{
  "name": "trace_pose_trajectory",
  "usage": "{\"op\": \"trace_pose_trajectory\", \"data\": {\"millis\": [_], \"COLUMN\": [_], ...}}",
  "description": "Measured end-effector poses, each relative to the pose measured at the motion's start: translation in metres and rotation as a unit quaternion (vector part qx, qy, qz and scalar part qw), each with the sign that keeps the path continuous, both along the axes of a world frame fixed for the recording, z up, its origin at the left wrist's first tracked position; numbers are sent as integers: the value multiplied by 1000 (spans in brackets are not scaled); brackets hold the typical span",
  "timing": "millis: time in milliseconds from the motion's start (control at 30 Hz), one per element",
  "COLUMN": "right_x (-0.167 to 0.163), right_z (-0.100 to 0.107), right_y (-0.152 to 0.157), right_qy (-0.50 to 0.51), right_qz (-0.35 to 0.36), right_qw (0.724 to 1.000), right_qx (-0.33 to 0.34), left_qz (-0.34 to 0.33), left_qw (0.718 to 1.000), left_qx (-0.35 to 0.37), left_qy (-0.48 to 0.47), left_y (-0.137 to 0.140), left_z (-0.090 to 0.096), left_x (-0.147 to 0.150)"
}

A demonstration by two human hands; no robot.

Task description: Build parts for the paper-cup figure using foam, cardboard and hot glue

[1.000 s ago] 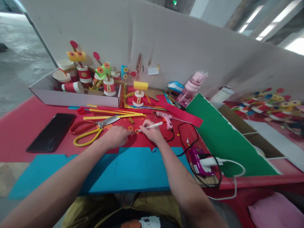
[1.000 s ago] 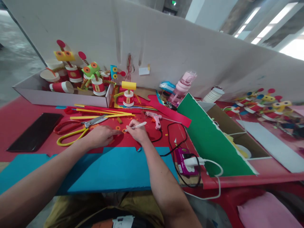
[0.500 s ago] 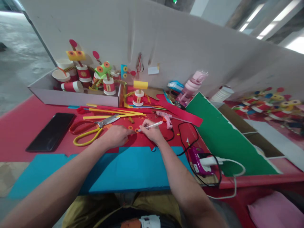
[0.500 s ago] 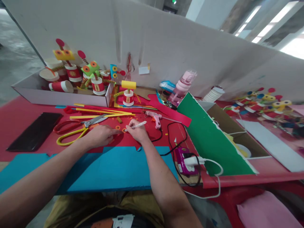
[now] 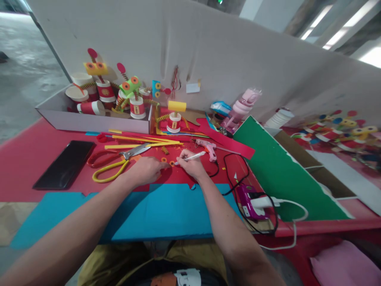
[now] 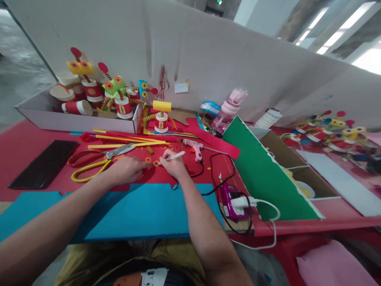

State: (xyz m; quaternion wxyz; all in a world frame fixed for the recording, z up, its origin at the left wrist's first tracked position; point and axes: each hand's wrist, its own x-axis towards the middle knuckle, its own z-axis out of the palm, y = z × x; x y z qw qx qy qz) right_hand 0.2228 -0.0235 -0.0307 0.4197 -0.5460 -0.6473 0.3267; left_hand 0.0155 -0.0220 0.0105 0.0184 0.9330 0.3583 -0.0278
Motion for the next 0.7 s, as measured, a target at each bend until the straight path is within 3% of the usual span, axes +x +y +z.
{"op": "trace_pose_trajectory", "data": {"millis": [700], "right_x": [-3], "right_z": [4], "right_y": [-1], "right_qy": [14], "right_qz": [-6], "right_qw": [1000], "right_qx": [-7], "left_qz": [-4], "left_qw": [1000], "left_qx": [12], "left_qy": [-10], "left_y": [0], "left_z": [-1], "left_x": [0]}}
